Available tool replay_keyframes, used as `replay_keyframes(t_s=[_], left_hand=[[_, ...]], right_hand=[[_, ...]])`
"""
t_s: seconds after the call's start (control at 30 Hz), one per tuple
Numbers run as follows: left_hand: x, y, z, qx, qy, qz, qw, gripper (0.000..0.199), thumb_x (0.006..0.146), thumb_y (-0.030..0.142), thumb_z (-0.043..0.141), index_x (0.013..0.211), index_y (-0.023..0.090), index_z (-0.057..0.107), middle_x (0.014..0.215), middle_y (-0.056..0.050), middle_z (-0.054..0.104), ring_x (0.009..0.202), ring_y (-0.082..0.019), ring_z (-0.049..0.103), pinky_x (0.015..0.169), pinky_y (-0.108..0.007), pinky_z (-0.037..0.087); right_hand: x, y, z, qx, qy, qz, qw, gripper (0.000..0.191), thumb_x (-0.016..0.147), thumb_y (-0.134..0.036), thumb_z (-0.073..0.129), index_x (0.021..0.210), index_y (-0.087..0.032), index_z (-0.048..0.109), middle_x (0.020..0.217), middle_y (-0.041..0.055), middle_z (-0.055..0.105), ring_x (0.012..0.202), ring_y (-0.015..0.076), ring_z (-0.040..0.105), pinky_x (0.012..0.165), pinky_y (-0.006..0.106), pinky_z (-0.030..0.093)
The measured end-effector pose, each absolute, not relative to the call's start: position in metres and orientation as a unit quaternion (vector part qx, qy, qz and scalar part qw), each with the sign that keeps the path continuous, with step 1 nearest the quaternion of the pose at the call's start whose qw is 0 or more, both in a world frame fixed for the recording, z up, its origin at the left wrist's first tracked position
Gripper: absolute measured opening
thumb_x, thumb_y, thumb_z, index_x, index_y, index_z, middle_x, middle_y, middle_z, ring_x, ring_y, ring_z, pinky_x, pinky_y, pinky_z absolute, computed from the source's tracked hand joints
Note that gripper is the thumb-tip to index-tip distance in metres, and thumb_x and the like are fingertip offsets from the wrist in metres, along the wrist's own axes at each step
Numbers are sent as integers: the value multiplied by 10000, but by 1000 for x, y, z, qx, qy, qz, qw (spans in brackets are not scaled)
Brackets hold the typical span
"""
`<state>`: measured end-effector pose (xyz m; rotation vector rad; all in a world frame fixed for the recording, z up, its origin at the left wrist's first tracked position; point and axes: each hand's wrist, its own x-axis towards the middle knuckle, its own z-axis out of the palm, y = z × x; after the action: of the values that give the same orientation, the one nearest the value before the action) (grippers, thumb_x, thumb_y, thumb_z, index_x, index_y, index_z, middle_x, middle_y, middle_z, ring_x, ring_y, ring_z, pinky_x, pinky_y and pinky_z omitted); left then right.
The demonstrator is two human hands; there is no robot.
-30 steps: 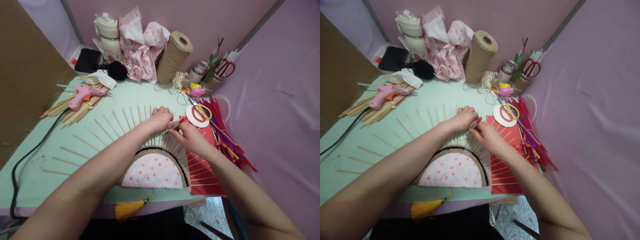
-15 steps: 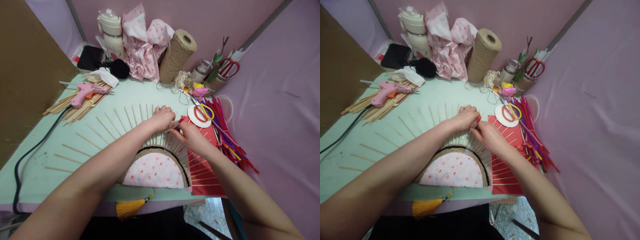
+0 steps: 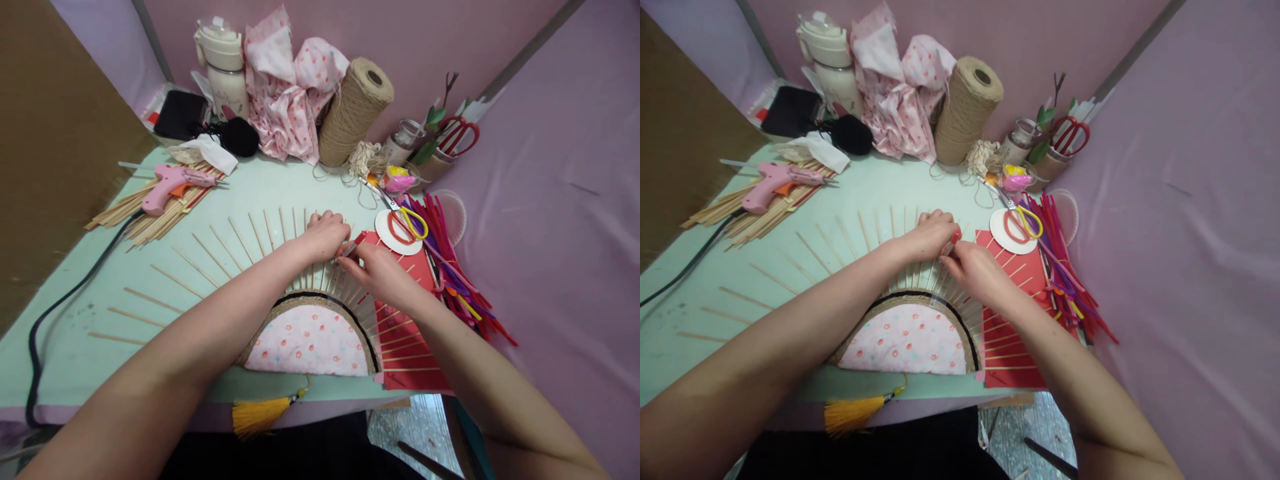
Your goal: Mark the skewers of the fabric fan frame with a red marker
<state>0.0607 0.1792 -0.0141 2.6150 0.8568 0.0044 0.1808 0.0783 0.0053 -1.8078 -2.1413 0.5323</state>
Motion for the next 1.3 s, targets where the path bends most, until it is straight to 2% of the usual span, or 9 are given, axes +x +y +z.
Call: replay_keyframes(t_s=[1.3], left_hand=[[62, 181, -18, 933, 306, 6, 188, 314, 939, 330, 441, 1037, 159, 686, 1143, -166, 569, 1141, -336, 459, 892, -476, 350]], right_hand=[[176, 81, 10, -631, -743, 188, 119, 130, 916, -187, 538, 833, -152, 632, 777, 63, 671, 693, 175, 591, 653, 280, 380]])
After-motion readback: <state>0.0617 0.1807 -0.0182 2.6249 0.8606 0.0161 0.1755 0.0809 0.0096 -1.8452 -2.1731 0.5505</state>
